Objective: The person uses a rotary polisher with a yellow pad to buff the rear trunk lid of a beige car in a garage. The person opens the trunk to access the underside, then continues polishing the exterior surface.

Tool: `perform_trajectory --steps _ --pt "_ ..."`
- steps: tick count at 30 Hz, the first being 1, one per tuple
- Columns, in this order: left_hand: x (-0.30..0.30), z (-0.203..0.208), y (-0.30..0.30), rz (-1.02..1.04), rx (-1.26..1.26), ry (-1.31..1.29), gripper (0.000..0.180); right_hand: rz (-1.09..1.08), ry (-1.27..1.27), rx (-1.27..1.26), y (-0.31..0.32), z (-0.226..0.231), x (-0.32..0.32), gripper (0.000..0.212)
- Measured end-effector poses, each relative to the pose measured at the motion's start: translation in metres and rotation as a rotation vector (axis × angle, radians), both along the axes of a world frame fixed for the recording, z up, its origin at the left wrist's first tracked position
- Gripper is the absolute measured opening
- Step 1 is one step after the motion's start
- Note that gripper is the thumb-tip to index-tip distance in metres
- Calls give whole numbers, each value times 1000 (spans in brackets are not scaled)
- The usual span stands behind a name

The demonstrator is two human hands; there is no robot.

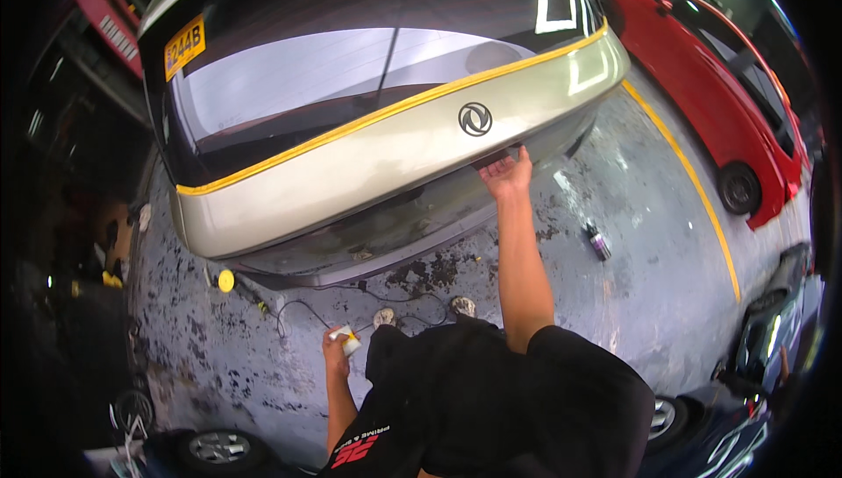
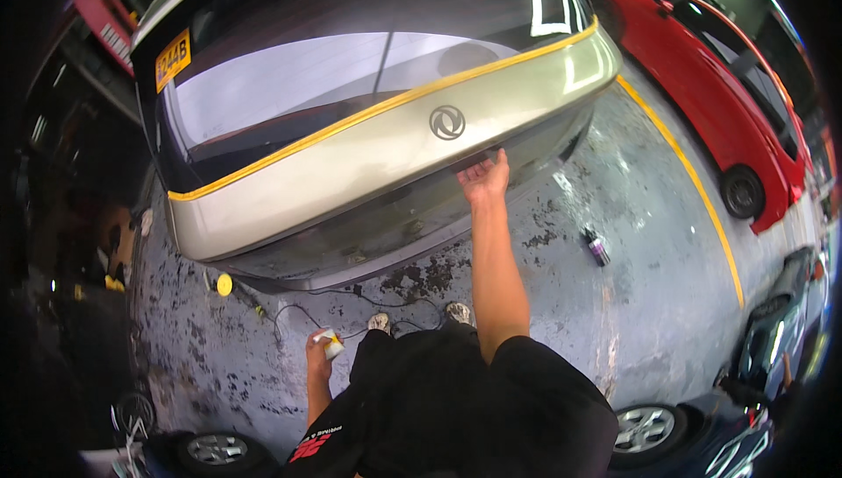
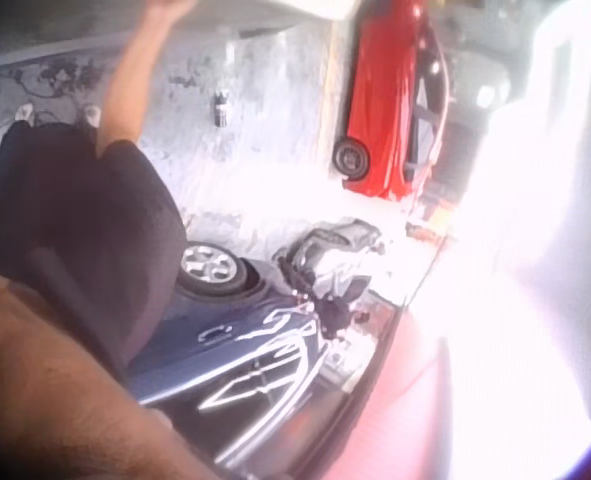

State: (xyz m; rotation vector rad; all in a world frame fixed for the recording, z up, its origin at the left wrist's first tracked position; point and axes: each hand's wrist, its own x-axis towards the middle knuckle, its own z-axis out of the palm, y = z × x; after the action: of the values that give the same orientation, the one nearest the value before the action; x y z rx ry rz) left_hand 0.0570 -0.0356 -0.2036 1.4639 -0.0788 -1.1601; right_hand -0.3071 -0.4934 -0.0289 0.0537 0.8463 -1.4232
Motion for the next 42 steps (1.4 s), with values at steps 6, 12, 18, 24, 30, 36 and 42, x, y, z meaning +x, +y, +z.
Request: perform_trajectory --steps 6,12,18,24,30,36,42 --pt "-111 12 63 186 84 39 47 19 -43 32 -5 3 -36 88" --pt "-140 -24 125 321 158 -16 42 125 -71 41 -10 3 -39 105" --pt "-158 -71 164 389 243 -225 38 126 -214 25 -36 19 -48 99" --pt "-224 -101 263 460 548 -260 37 60 -171 13 -14 42 -53 101" --pt "-244 -118 312 479 693 -280 38 74 -81 -28 29 94 -58 95" --pt "-189 -111 240 353 742 -443 41 113 -99 -117 51 124 -75 97" --pt "-146 -99 171 286 551 -529 41 175 -177 -218 76 147 -90 82"
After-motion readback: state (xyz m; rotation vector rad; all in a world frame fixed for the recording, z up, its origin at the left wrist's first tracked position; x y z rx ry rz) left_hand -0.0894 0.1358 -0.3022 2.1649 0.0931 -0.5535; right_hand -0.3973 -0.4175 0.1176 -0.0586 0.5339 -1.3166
